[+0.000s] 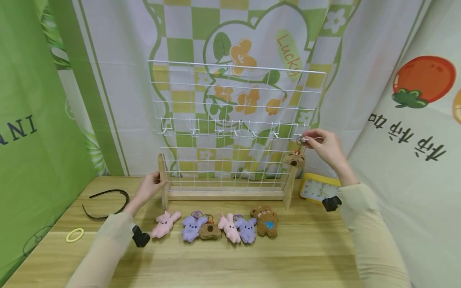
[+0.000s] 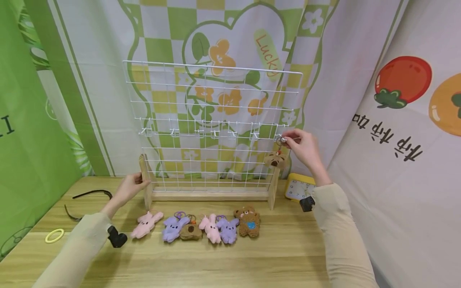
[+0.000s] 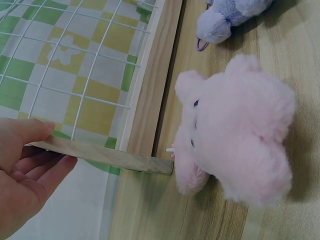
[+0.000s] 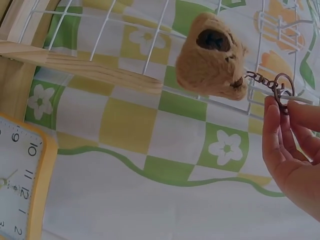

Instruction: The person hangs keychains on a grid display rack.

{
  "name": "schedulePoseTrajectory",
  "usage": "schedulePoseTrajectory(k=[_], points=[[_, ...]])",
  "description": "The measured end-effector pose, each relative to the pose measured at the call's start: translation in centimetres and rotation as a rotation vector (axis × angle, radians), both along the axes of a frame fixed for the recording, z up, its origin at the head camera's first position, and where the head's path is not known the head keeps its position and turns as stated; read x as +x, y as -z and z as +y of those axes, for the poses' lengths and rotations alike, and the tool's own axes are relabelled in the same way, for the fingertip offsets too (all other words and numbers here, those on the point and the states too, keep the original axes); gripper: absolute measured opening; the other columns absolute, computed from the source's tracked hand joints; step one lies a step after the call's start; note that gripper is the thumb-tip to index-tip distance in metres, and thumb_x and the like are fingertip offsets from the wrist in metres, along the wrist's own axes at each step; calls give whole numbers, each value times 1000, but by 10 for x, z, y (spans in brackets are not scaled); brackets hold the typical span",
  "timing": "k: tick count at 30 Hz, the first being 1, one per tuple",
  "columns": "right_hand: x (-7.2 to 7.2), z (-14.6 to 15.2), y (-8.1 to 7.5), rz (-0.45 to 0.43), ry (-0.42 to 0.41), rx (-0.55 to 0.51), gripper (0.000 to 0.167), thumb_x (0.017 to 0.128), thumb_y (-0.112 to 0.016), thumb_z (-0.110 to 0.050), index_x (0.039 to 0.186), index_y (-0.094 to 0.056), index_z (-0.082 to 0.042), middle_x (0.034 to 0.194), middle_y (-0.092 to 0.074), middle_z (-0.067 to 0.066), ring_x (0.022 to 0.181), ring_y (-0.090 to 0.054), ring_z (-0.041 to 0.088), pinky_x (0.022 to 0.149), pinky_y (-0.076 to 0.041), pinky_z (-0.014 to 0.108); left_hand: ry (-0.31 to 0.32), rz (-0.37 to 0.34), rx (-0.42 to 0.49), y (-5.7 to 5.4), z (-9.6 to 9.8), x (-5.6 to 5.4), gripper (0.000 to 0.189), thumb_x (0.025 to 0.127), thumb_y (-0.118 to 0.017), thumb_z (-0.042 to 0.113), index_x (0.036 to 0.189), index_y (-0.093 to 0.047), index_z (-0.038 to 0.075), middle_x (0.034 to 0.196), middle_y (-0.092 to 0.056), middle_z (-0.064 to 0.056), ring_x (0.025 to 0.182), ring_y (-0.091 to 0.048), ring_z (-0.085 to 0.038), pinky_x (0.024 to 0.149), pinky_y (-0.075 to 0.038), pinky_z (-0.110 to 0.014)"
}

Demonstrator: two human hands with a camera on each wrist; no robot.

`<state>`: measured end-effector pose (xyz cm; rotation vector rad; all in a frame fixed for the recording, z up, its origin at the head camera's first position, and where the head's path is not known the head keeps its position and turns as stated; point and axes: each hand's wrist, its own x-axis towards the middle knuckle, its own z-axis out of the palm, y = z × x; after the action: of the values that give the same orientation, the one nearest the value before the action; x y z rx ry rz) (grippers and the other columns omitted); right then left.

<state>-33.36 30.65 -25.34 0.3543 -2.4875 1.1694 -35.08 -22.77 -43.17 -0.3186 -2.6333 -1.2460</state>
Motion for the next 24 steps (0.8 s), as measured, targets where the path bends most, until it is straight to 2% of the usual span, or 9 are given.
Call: schedulePoseTrajectory(k=[6, 16, 20, 24], points=[[-6, -2, 2, 29, 22, -16, 28, 99, -58, -8, 118, -59, 13, 113, -62, 32, 74, -60, -16, 71, -56, 8, -23, -8, -20, 0, 1, 0, 32, 98, -60, 11, 119, -62, -12, 116, -67, -33, 109, -65, -45, 91, -57, -51], [-7, -1, 5, 27, 30, -18, 29, 99, -56, -7, 119, -60, 13, 115, -63, 34, 74, -61, -14, 69, -54, 5, -16, -21, -8, 0, 1, -1, 33, 99, -58, 10, 122, -60, -13, 118, -65, -34, 110, -64, -47, 92, -56, -53], [-2, 1, 6, 37, 38, -7, 30, 99, -57, -9, 121, -60, 12, 114, -63, 31, 75, -61, -14, 70, -53, 5, -9, -32, 3, -1, 1, 0, 35, 99, -57, 11, 125, -58, -13, 121, -64, -35, 113, -63, -47, 94, -55, -54], [13, 3, 8, 89, 87, 24, 31, 99, -58, -13, 119, -61, 10, 110, -65, 26, 75, -58, -15, 68, -50, 3, -9, -38, -6, -1, 1, 1, 36, 99, -57, 11, 125, -58, -13, 121, -64, -34, 113, -63, -47, 94, -55, -53]])
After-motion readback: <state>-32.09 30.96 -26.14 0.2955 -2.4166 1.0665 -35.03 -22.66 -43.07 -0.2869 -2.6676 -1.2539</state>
